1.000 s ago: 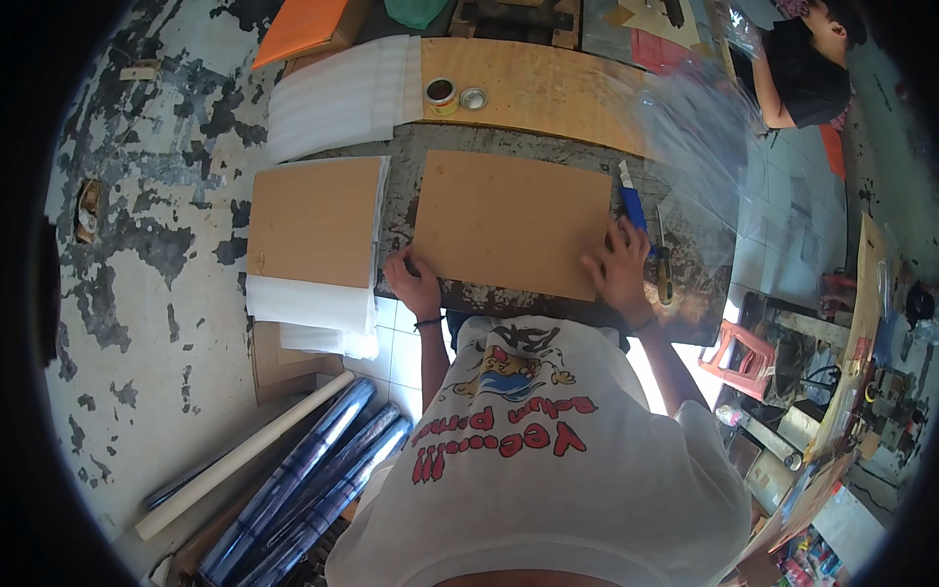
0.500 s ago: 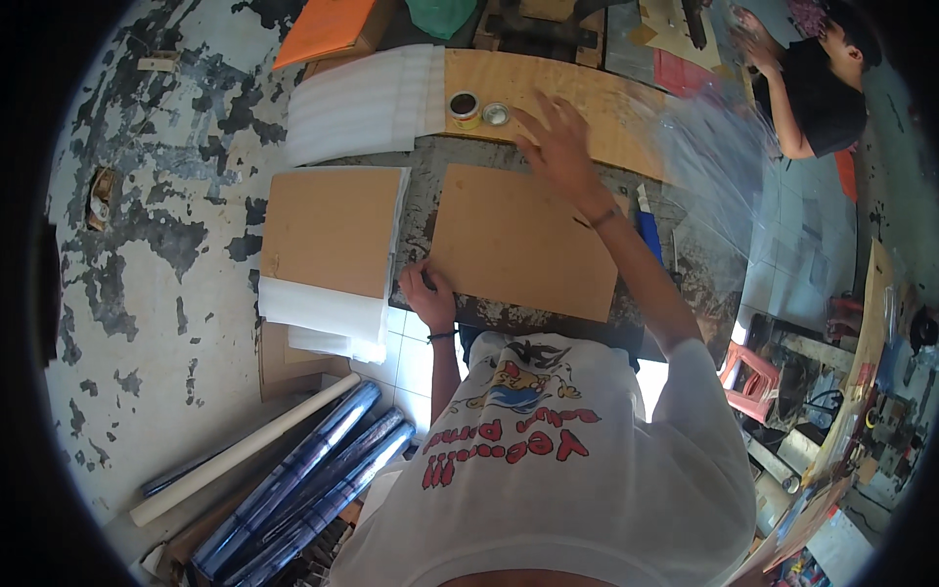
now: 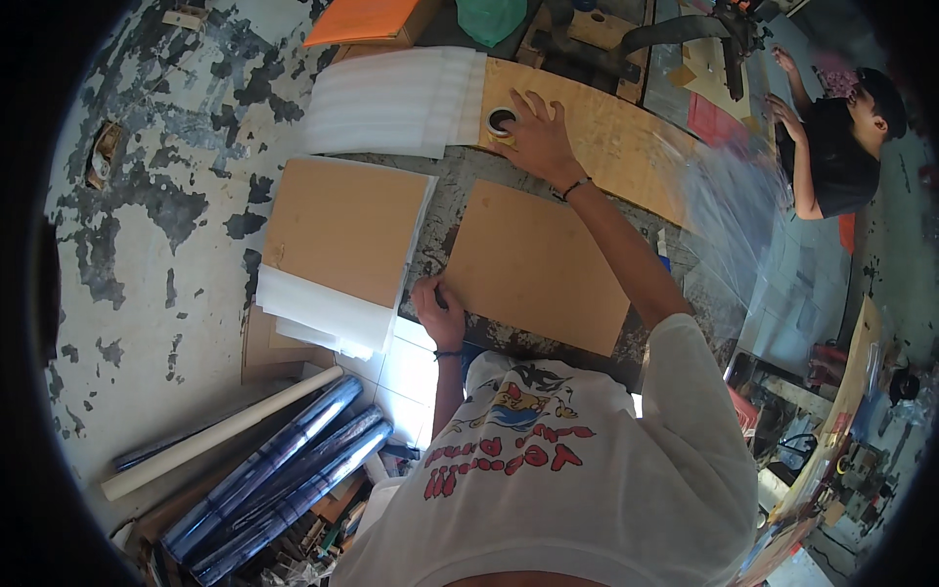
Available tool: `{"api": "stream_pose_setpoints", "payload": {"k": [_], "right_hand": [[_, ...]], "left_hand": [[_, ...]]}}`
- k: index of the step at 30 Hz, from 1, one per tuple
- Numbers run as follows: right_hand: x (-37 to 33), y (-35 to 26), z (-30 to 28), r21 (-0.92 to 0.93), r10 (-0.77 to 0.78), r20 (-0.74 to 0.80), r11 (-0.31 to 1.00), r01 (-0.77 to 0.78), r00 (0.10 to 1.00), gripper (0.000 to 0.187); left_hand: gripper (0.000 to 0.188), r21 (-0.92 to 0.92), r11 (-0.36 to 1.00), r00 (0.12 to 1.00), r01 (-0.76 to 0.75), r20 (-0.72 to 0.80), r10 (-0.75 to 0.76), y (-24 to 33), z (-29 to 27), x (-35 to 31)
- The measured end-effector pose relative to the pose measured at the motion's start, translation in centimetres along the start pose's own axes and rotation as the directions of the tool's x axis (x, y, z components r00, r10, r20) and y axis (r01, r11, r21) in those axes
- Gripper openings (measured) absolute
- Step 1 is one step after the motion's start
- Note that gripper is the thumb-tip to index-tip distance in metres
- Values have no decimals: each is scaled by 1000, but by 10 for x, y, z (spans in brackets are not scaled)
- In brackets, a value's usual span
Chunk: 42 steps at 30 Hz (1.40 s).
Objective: The person applies adhesive from a small container to rectangular cardboard sheets, then presses them onto white foam padding pieces by hand.
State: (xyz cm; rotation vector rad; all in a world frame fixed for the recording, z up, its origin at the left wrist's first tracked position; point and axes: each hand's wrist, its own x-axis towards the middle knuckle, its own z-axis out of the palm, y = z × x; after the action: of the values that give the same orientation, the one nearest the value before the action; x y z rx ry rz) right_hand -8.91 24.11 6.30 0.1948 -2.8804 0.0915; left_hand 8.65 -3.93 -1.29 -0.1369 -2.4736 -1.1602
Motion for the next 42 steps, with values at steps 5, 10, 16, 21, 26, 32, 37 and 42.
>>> {"api": "stream_pose_setpoints", "payload": {"k": [5, 10, 16, 21, 26, 32, 37, 42], "right_hand": [[7, 4, -1, -31, 19, 30, 999, -18, 999, 46], [8, 12, -17, 528, 242, -6, 825, -202, 970, 52], [-5, 5, -85, 954, 368, 155, 185, -236, 917, 84], [-27, 12, -154, 999, 387, 34, -25, -26, 922, 82], [-102, 14, -210, 970, 399, -107, -160, 184, 911, 81], [-240, 8, -126, 677, 511, -45, 648, -350, 859, 56], [-300, -12, -48, -12, 482, 57, 876, -483, 874, 39], [-334, -44, -58, -34, 504, 28, 863, -503, 863, 37]], "left_hand": [[13, -3, 1000, 1000, 3, 1, -3, -2, 4, 2], [13, -3, 1000, 1000, 7, 6, -7, -3, 5, 0], [13, -6, 1000, 1000, -13, -13, 13, -1, 1, -2], [13, -16, 999, 1000, -29, -12, 29, -2, 5, -5], [13, -45, 998, 998, -45, -35, 43, -8, 6, -6], [15, -38, 998, 999, -44, -7, 44, -8, 6, -3], [16, -38, 997, 997, -70, 30, 71, -5, 4, -6], [16, -42, 996, 996, -81, 23, 82, -8, 2, -11]]}}
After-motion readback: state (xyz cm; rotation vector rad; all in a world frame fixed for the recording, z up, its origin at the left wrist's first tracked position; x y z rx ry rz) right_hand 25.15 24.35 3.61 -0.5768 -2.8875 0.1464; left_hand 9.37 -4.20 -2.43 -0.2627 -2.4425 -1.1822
